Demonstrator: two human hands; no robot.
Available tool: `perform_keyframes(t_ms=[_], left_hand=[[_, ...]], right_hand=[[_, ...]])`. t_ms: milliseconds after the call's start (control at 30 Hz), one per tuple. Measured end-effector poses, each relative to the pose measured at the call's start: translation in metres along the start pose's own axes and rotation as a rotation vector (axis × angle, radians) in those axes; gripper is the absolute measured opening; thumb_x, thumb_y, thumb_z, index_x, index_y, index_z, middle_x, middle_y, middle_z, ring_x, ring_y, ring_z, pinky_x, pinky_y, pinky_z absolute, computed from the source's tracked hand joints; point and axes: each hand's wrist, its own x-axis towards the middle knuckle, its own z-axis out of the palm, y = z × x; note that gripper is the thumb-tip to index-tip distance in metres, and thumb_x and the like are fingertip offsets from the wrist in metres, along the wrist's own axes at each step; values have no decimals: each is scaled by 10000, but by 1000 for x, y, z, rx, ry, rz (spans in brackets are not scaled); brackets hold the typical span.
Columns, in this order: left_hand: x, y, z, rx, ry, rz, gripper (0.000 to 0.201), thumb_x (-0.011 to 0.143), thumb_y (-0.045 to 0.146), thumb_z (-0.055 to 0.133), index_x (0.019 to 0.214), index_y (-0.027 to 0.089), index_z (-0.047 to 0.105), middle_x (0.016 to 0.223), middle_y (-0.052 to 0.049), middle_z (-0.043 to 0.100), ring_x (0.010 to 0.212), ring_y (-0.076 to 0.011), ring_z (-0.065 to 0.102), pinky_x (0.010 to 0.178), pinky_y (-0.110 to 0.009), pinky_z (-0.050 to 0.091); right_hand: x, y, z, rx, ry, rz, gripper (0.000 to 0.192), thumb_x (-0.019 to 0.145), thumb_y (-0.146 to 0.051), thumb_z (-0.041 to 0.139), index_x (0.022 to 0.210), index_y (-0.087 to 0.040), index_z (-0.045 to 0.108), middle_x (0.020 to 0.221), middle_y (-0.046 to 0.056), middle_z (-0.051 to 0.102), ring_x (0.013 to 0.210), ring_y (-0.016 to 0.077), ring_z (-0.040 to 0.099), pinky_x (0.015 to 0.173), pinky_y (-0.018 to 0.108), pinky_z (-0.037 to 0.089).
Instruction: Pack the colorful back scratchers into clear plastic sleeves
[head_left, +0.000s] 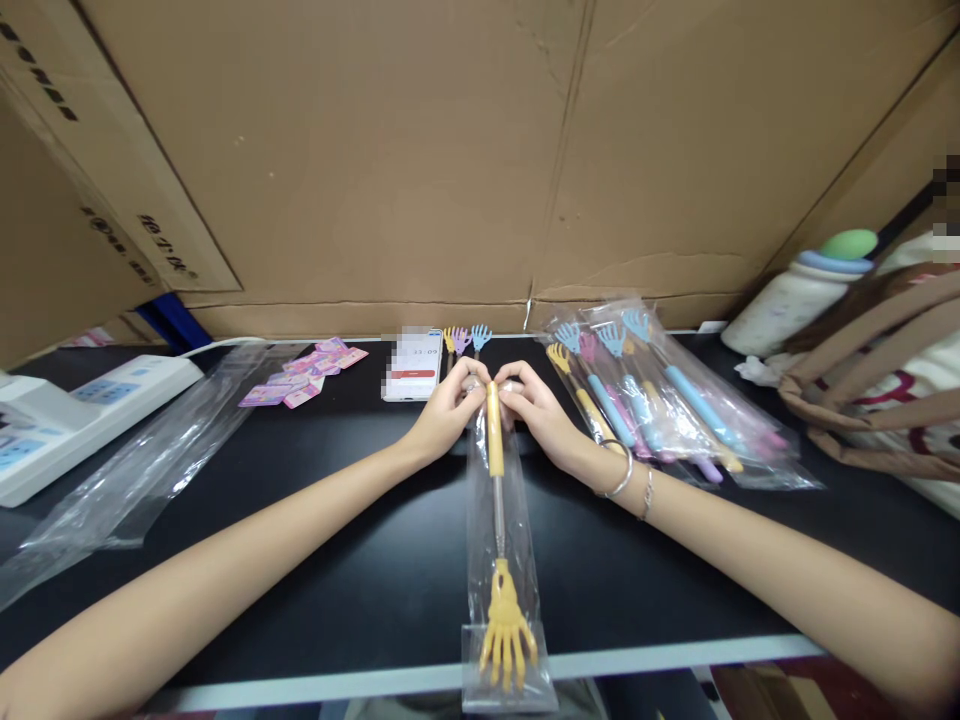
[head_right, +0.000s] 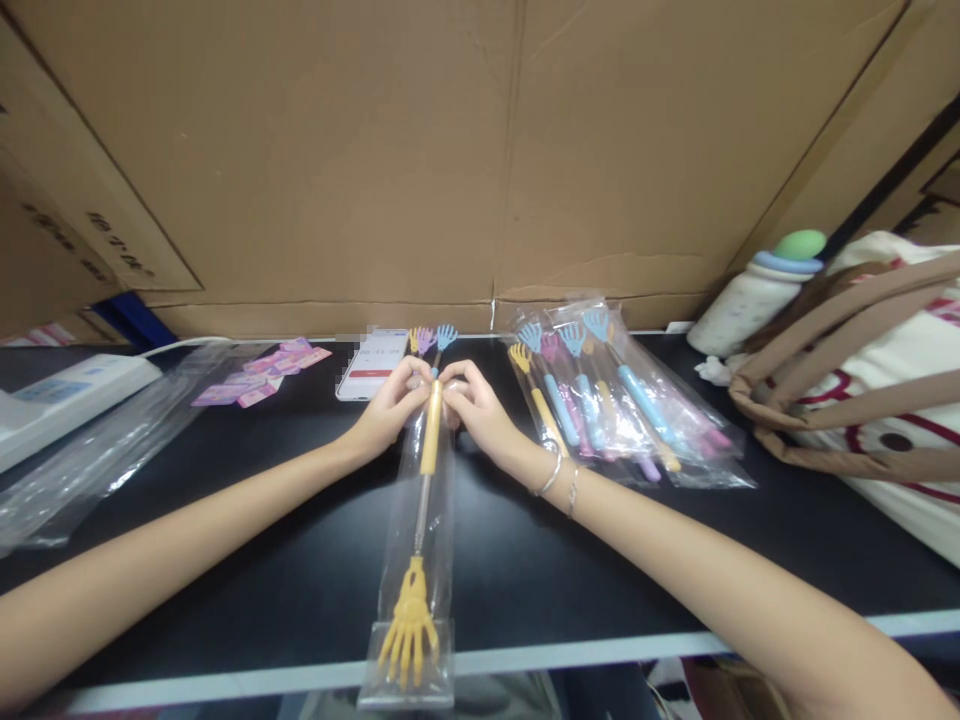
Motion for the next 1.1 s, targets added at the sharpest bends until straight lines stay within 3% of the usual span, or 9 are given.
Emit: perform_keyframes(t_ms=[200,467,633,733,833,933,1100], left_hand=[[0,0,1,-8,15,11,76,863,254,491,870,198,441,736,35,440,624,-97,455,585,-212,373],[2,3,-3,1,-15,-26,190,887,290,500,1029,193,419,658,61,495,536,-78,493,543,-191,411],[13,17,-13,16,-35,-256,344,864,354,562,1141,201,427,688,59,558,404,-53,467,380,-163,369],[21,28,-16,-96,-13,-389,397,829,362,634,1149,177,489,792,-11,645,589,-104,616,503,-194,495],[28,39,-16,-211,-61,-427,351,822,382,653,1082,155,591,885,-69,684,788,-148,655,623,-216,533],[34,49,-15,-274,-123,-393,279,851,376,621,1011,148,647,875,-72,695,781,-142,652,667,-227,535],[45,72,-10,-216,-39,-219,220,866,334,610,977,152,664,876,-45,693,764,-128,647,663,-219,527]], right_hand=[[0,2,-1,42,3,13,169,852,-299,546,962,-229,438,566,-98,468,508,85,448,504,212,375],[1,-8,-2,131,75,189,291,825,-283,604,1062,-220,448,699,-56,596,581,94,578,525,223,501],[9,-27,-11,205,112,338,217,835,-187,606,1027,-188,505,701,-29,631,614,98,626,598,246,551],[14,-40,-16,252,37,355,145,837,-205,620,970,-166,578,751,14,661,665,105,643,659,253,560],[16,-51,-18,291,-35,334,122,834,-239,637,929,-164,626,839,44,683,734,117,645,742,274,560],[18,-60,-19,275,-56,279,128,835,-274,641,921,-179,642,864,38,681,761,120,634,808,297,544],[22,-84,-23,127,-57,65,172,826,-331,651,944,-208,663,899,15,674,802,117,620,815,284,523]])
